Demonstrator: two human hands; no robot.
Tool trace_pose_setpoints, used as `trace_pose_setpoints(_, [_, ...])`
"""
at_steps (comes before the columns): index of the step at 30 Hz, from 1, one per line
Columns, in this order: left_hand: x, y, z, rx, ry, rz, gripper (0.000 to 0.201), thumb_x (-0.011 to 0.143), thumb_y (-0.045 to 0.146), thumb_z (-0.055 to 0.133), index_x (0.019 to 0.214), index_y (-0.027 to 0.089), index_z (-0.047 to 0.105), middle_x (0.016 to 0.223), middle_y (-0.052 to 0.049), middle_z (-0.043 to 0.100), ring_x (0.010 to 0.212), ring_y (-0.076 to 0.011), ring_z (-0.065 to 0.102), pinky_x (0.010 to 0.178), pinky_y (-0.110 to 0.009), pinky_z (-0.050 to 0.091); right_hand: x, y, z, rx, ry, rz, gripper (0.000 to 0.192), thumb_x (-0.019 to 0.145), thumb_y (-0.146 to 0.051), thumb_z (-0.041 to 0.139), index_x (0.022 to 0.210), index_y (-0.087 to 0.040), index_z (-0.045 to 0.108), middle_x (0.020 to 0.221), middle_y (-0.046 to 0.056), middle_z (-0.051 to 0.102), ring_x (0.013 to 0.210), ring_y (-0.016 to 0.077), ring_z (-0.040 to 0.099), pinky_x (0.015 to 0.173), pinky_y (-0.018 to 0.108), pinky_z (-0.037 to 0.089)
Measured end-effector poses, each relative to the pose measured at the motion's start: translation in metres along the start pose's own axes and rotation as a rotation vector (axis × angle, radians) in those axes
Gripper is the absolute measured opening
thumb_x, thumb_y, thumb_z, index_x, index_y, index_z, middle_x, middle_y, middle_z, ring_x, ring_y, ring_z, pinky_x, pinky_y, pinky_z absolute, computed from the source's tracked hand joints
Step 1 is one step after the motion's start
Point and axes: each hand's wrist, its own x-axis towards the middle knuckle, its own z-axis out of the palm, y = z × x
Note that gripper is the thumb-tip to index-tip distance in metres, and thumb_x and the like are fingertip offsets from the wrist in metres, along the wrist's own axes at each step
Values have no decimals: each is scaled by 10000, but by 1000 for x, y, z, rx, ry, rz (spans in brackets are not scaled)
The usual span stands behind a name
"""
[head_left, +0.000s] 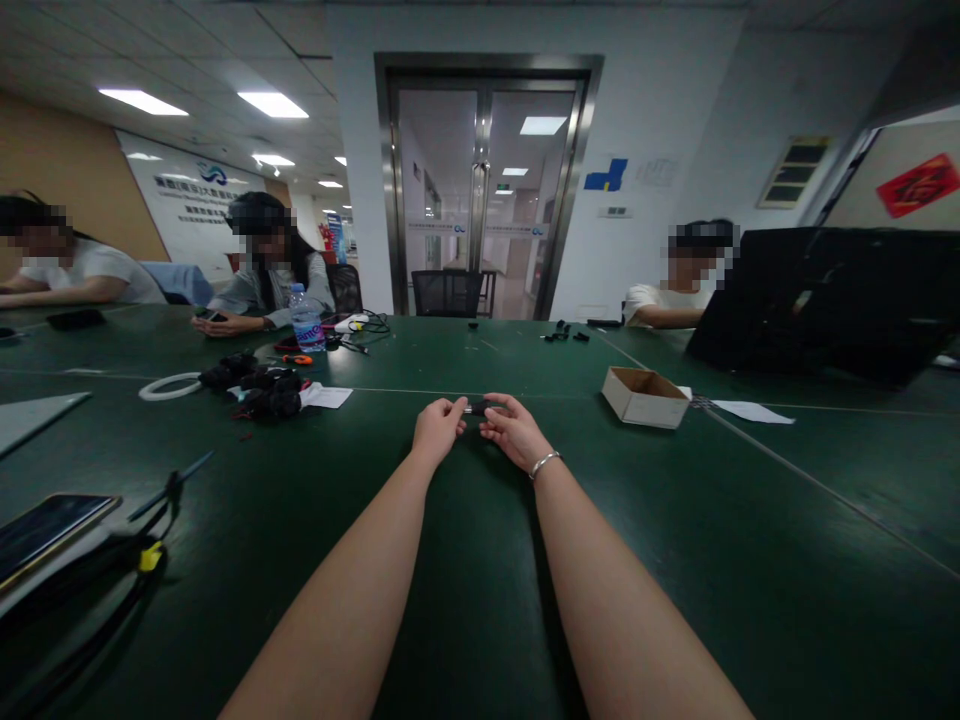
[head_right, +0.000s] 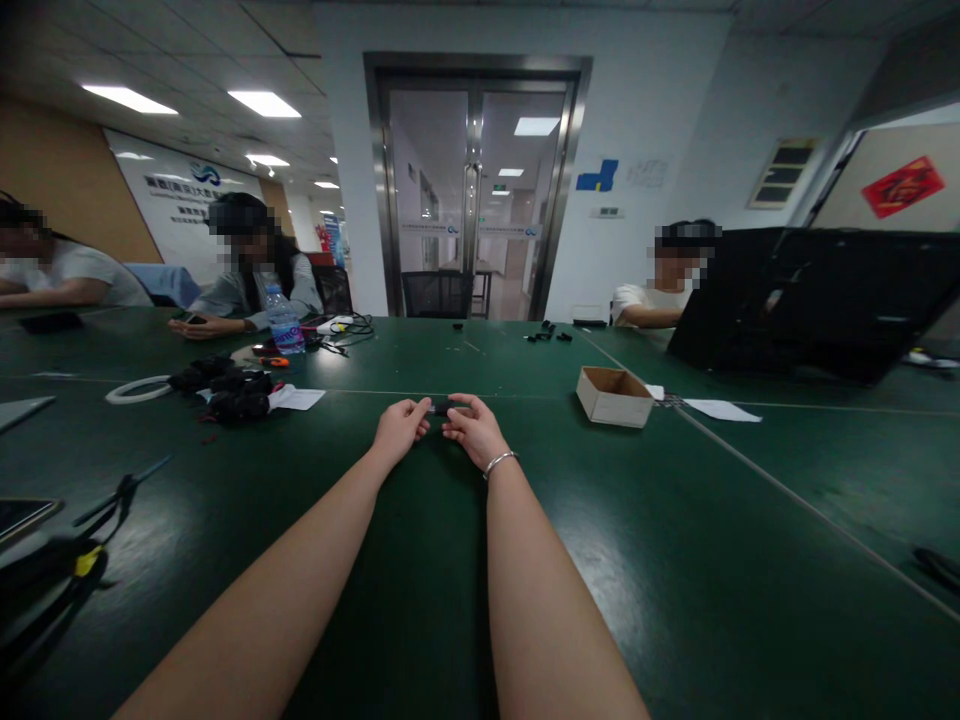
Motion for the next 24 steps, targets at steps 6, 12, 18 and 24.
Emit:
trace_pose_setpoints(6, [-4,5,-5,122,12,29,474,801,596,473,628,174,598,523,-32,592,451,-131,516,461,-241,335,0,-1,0,-4,-39,18,251,737,-69,673,943,-188,594,723,-6,597,584,108,607,560,218,534])
trace_pose_setpoints(12, [-5,7,-7,198,25,38,519,812,615,426,577,182,590,490,-28,569,447,-141,502,457,-255,299,-2,-3,0,5,-63,22,253,741,-57,655,951,-182,595,737,1,596,597,116,617,564,222,533])
trace_pose_setpoints(18, [-4,4,-4,149,20,73,443,809,571,470,631,183,583,544,-15,581,495,-138,520,498,-247,336,-3,-4,2,16,-19,31,214,763,-67,651,943,-165,593,711,13,618,567,113,608,560,225,533])
trace_pose_setpoints(24, [-3,3,1,-52,-14,216,187,758,356,623,783,171,604,748,-32,628,696,-139,577,661,-239,427,0,-4,3,42,71,51,122,796,-159,681,870,-146,585,618,27,613,517,111,587,487,188,498])
